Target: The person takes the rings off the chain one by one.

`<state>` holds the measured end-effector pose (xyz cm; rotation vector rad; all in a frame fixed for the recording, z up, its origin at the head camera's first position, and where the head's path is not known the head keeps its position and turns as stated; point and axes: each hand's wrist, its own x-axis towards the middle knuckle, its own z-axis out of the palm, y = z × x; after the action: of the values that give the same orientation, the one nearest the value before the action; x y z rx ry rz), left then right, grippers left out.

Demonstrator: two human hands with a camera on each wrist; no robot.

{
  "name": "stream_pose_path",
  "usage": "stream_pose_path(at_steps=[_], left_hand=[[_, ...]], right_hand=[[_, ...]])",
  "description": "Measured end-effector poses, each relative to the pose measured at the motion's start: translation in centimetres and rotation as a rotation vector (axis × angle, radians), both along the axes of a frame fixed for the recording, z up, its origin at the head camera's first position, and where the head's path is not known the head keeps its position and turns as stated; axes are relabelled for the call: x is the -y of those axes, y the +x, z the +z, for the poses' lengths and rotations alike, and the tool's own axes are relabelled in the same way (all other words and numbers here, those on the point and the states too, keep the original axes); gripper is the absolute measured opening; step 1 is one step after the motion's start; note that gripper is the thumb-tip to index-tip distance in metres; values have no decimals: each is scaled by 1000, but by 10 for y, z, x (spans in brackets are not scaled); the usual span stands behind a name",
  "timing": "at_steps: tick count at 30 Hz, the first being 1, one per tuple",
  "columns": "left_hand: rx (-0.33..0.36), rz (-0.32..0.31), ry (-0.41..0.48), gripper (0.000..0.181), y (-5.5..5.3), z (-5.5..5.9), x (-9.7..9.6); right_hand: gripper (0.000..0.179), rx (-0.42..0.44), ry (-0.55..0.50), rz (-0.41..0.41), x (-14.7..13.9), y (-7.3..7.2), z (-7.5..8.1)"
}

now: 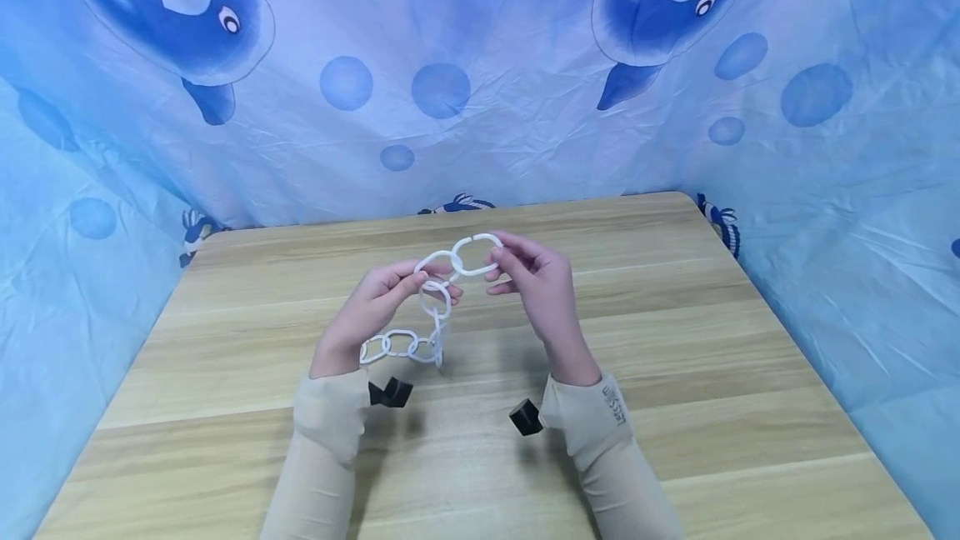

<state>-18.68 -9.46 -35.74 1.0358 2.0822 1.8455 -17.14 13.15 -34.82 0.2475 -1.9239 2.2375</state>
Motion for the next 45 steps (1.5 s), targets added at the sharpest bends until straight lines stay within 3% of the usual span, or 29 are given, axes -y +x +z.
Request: stream_pose_path(at_steps=[4, 8, 14, 21, 34, 45], left_hand=[[15, -21, 34, 33, -2, 2, -1], [-6, 3, 4, 28, -1, 3, 1], [-6, 97, -54, 23, 0, 4, 7], [16, 223, -24, 21, 1, 5, 10], [10, 250, 43, 19, 2, 8, 6], [-22, 274, 69, 21, 3, 6, 4]], right_hand=[[26, -20, -14, -9, 0, -1, 4], [28, -31, 11, -14, 1, -2, 5], [30, -33, 54, -11, 3, -3, 4], [27, -14, 69, -13, 5, -2, 2], [28, -20, 49, -8, 6, 0, 4], [27, 34, 96, 34, 7, 0, 3]])
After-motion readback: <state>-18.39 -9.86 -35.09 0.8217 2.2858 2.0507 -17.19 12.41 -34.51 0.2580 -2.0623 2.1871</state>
